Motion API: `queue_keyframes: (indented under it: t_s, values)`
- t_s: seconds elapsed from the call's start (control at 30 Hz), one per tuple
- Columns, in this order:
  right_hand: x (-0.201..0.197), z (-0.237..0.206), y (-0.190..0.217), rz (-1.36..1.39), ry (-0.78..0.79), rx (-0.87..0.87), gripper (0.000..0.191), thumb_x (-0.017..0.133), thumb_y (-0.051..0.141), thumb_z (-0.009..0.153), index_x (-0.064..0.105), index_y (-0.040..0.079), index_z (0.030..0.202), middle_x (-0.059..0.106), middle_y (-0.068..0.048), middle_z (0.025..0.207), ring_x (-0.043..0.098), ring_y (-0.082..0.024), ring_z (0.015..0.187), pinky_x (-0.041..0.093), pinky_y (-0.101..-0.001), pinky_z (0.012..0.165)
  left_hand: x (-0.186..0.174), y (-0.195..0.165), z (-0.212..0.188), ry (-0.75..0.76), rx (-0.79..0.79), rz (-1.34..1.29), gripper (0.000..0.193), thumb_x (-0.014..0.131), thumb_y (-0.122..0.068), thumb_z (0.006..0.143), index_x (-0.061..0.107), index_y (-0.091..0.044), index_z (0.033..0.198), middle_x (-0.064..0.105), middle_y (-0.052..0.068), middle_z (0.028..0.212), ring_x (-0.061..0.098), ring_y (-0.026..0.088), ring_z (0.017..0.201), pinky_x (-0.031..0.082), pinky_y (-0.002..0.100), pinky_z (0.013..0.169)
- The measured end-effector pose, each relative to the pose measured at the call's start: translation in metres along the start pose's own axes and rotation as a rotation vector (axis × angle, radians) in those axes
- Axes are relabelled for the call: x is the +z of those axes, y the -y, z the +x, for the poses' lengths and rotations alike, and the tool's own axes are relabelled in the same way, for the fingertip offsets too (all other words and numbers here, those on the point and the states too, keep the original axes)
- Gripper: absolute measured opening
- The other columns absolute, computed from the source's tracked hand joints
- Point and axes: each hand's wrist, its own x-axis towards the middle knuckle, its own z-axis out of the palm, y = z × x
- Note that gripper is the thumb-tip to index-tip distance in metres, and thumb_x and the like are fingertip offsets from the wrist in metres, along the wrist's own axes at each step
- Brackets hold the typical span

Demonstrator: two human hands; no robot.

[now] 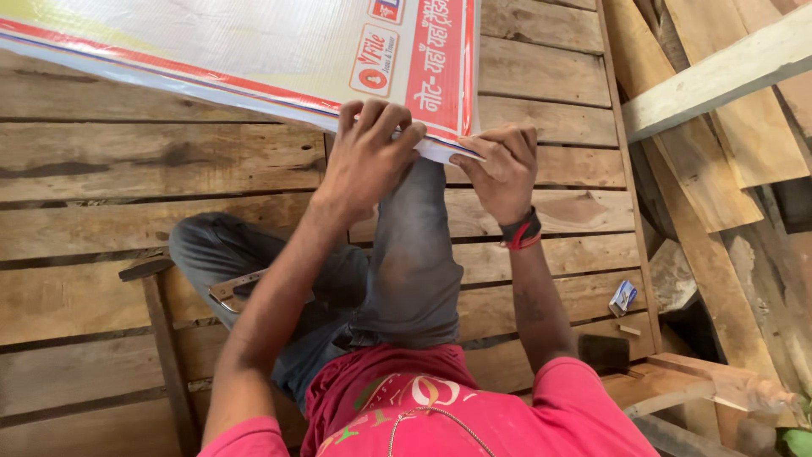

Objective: The person staples a large printed poster onto a wooden board using a handheld stapler. They fold the poster edges over the board and drive staples along the perimeter to secure it.

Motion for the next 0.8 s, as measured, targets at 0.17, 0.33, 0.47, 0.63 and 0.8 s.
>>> queue_keyframes:
  t_s: [0.17, 0.33, 0.47, 0.63, 0.8]
  values:
    - [-0.011, 0.018, -0.009, 0.04, 0.102, -0.053, 0.028, 0.093, 0.009, 0.083, 0.077, 0.013, 0.104, 0.067, -0.001, 0.094, 0.059, -0.025, 0.093, 0.052, -0.0376, 0.08, 0.006, 0.018, 0.014, 0.045, 0.067, -0.024, 0.029, 0.086, -0.024, 0.079, 0.075, -0.01, 0.102, 0.066, 0.003, 0.103, 0.06, 0.023, 0.106, 0.044, 0.043, 0.099]
    - [-0.011, 0.024, -0.001, 0.03, 0.091, -0.119, 0.025, 0.089, 0.007, 0.086, 0.073, 0.01, 0.105, 0.067, -0.002, 0.102, 0.064, -0.026, 0.102, 0.055, -0.039, 0.087, 0.005, 0.022, 0.012, -0.001, 0.159, -0.057, 0.018, 0.082, -0.018, 0.088, 0.075, -0.011, 0.103, 0.064, 0.0, 0.098, 0.062, 0.019, 0.099, 0.048, 0.039, 0.093]
    - [-0.004, 0.029, 0.006, 0.061, 0.084, -0.128, 0.028, 0.092, 0.015, 0.084, 0.073, 0.009, 0.104, 0.066, -0.003, 0.099, 0.062, -0.026, 0.094, 0.053, -0.0392, 0.079, -0.001, 0.02, 0.01, -0.049, 0.224, 0.02, 0.018, 0.077, -0.015, 0.087, 0.075, -0.01, 0.105, 0.062, 0.0, 0.098, 0.063, 0.02, 0.099, 0.049, 0.038, 0.09]
    - [-0.008, 0.033, -0.003, 0.07, 0.148, -0.17, 0.023, 0.089, 0.008, 0.086, 0.076, 0.013, 0.104, 0.066, -0.001, 0.091, 0.062, -0.023, 0.086, 0.054, -0.0383, 0.076, -0.008, 0.011, 0.011, -0.053, 0.187, -0.02, 0.017, 0.078, -0.018, 0.088, 0.074, -0.01, 0.103, 0.063, 0.002, 0.104, 0.062, 0.02, 0.1, 0.048, 0.039, 0.088]
    - [-0.019, 0.038, -0.013, -0.026, 0.29, -0.27, 0.019, 0.086, 0.007, 0.091, 0.076, 0.011, 0.107, 0.066, -0.002, 0.091, 0.064, -0.023, 0.088, 0.056, -0.0371, 0.078, -0.005, 0.009, 0.018, -0.031, 0.106, -0.083, 0.027, 0.082, -0.027, 0.086, 0.073, -0.006, 0.101, 0.062, 0.004, 0.1, 0.06, 0.024, 0.101, 0.048, 0.042, 0.088]
